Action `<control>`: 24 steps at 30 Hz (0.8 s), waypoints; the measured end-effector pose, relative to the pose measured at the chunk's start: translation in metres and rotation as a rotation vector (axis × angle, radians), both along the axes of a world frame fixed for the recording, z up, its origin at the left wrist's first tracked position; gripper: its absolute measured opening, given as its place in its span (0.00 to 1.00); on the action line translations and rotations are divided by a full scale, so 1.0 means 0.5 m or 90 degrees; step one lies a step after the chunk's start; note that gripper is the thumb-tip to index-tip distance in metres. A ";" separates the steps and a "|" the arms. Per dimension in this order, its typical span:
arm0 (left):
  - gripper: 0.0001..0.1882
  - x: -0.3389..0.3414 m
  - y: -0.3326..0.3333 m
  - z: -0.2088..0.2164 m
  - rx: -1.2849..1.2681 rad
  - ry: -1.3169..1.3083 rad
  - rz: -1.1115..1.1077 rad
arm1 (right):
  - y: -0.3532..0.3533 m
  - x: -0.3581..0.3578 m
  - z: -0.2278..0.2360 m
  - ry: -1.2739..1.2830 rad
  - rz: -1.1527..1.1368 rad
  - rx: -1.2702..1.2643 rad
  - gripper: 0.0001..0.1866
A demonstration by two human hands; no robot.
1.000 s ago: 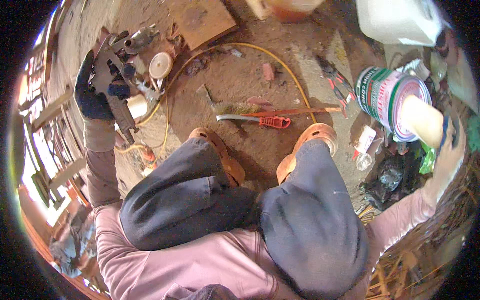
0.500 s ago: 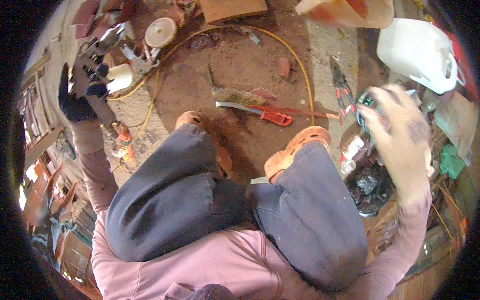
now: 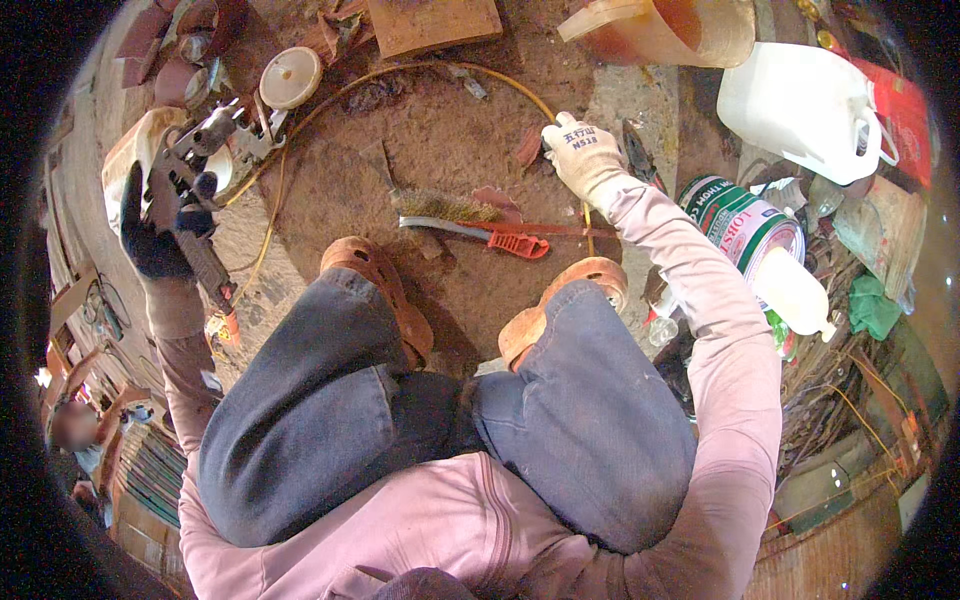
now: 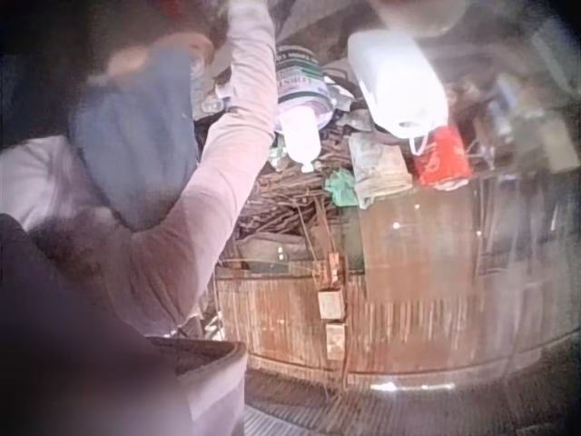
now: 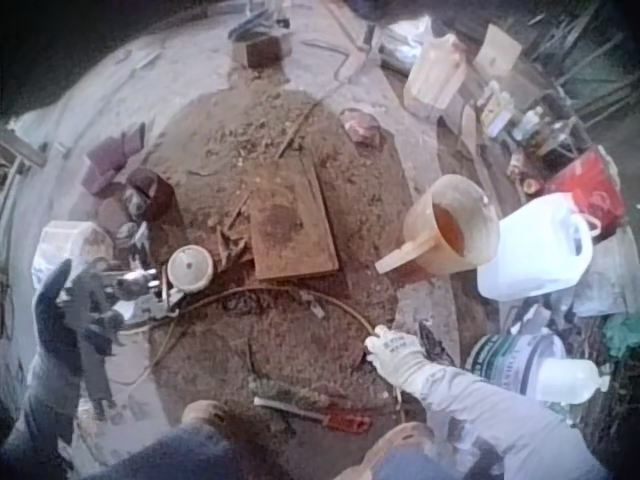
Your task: The person assembles a paint sprayer by attaching the nozzle and cup, then pours a reddish-brown liquid into the cup. They secure the lid and handle the components on the floor.
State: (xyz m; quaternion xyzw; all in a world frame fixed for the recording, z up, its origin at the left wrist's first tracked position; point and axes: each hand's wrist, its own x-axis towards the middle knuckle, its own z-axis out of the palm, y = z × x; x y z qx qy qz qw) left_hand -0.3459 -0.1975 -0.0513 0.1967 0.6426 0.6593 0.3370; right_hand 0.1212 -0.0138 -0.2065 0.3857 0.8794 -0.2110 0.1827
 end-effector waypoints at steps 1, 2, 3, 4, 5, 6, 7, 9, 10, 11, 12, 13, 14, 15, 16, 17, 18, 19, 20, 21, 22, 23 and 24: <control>0.24 -0.001 0.015 0.000 0.012 -0.167 -0.002 | 0.003 0.005 0.004 0.005 0.005 -0.003 0.12; 0.24 0.004 0.026 -0.004 0.032 -0.319 -0.019 | 0.005 0.011 0.010 0.035 0.018 -0.001 0.11; 0.24 0.008 0.038 -0.008 0.020 -0.427 -0.052 | 0.005 0.017 0.017 0.056 -0.021 -0.016 0.11; 0.25 0.011 0.050 -0.010 -0.014 -0.474 -0.073 | 0.004 0.023 0.027 0.103 -0.054 -0.026 0.11; 0.25 0.028 0.056 -0.021 -0.051 -0.449 -0.057 | 0.004 0.028 0.039 0.133 -0.088 -0.046 0.12; 0.26 0.039 0.064 -0.025 -0.056 -0.447 -0.080 | 0.006 0.029 0.054 0.154 -0.160 -0.109 0.13; 0.28 0.055 0.067 -0.028 -0.043 -0.486 -0.165 | 0.005 0.026 0.074 0.160 -0.232 -0.185 0.15; 0.24 0.089 0.077 -0.034 -0.038 -0.357 -0.128 | -0.005 0.003 0.117 0.283 -0.369 -0.315 0.18; 0.23 0.107 0.083 -0.036 -0.023 -0.293 -0.091 | -0.013 -0.011 0.145 0.356 -0.464 -0.375 0.21; 0.21 0.125 0.092 -0.038 -0.012 -0.321 -0.079 | -0.012 -0.022 0.179 0.402 -0.504 -0.498 0.19; 0.20 0.139 0.101 -0.037 -0.002 -0.405 -0.079 | -0.008 -0.040 0.209 0.434 -0.492 -0.511 0.17; 0.21 0.145 0.112 -0.030 0.006 -0.513 -0.198 | -0.003 -0.060 0.239 0.449 -0.479 -0.529 0.15; 0.23 0.147 0.123 -0.020 -0.013 -0.633 -0.296 | 0.002 -0.077 0.271 0.448 -0.481 -0.541 0.14; 0.26 0.156 0.134 -0.013 -0.032 -0.662 -0.298 | 0.006 -0.093 0.304 0.491 -0.482 -0.538 0.13; 0.29 0.164 0.146 -0.004 -0.033 -0.698 -0.315 | 0.010 -0.112 0.333 0.524 -0.482 -0.505 0.12; 0.31 0.170 0.157 0.006 -0.012 -0.741 -0.362 | 0.015 -0.131 0.360 0.578 -0.476 -0.481 0.12; 0.31 0.175 0.165 0.018 -0.027 -0.694 -0.314 | 0.021 -0.149 0.383 0.668 -0.441 -0.468 0.12; 0.31 0.180 0.172 0.030 -0.018 -0.656 -0.296 | 0.030 -0.167 0.404 0.716 -0.419 -0.476 0.11; 0.31 0.183 0.179 0.041 -0.010 -0.614 -0.281 | 0.037 -0.190 0.415 0.755 -0.354 -0.385 0.10; 0.31 0.189 0.191 0.048 -0.076 -0.561 -0.170 | 0.046 -0.214 0.422 0.822 -0.267 -0.308 0.09; 0.31 0.187 0.197 0.060 0.006 -0.579 -0.251 | 0.057 -0.235 0.427 0.896 -0.169 -0.237 0.08; 0.31 0.190 0.196 0.071 0.043 -0.590 -0.295 | 0.067 -0.245 0.434 0.871 -0.099 -0.114 0.08; 0.31 0.197 0.192 0.081 0.090 -0.602 -0.352 | 0.077 -0.254 0.440 0.859 -0.030 0.008 0.09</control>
